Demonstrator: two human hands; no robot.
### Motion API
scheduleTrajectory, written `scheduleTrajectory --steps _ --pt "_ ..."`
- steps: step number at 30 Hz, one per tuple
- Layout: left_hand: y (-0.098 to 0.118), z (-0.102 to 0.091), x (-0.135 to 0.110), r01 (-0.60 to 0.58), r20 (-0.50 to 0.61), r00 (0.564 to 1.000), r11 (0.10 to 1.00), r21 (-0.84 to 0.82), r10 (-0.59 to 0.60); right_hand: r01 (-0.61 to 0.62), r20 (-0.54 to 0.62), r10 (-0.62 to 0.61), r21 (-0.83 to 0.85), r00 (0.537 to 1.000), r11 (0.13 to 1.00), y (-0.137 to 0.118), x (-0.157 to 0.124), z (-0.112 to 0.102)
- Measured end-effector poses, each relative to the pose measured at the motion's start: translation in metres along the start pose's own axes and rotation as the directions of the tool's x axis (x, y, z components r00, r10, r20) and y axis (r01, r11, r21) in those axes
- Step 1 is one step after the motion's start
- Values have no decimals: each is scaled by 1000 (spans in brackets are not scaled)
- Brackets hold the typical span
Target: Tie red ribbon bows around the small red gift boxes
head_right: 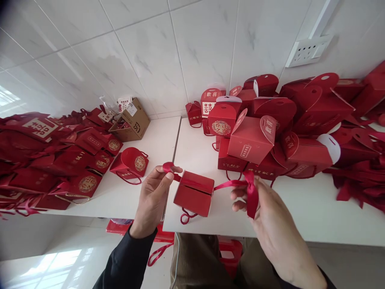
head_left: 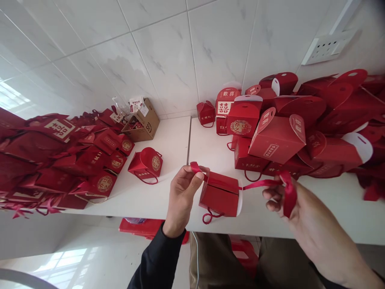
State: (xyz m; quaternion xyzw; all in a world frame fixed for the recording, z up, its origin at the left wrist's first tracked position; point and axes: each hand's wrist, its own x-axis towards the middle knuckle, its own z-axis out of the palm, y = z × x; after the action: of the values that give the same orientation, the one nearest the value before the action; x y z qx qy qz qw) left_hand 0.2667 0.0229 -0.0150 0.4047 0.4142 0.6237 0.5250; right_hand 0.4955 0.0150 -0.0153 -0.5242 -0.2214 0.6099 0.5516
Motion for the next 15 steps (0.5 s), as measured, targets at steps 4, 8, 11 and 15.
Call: scheduleTrajectory --steps 4,8,11,15 --pt "12 15 5 -38 176 984 972 230 -3 313 313 -232 -243 921 918 -33 -2 24" --pt "14 34 4 -139 359 932 860 491 -55 658 584 -359 -448 728 605 -40 2 58" --pt "12 41 3 -140 384 921 861 490 -69 773 697 -355 -483 624 411 -38 7 68" --pt "12 39 5 0 297 943 895 447 -148 699 686 -204 -593 698 400 -44 16 55"
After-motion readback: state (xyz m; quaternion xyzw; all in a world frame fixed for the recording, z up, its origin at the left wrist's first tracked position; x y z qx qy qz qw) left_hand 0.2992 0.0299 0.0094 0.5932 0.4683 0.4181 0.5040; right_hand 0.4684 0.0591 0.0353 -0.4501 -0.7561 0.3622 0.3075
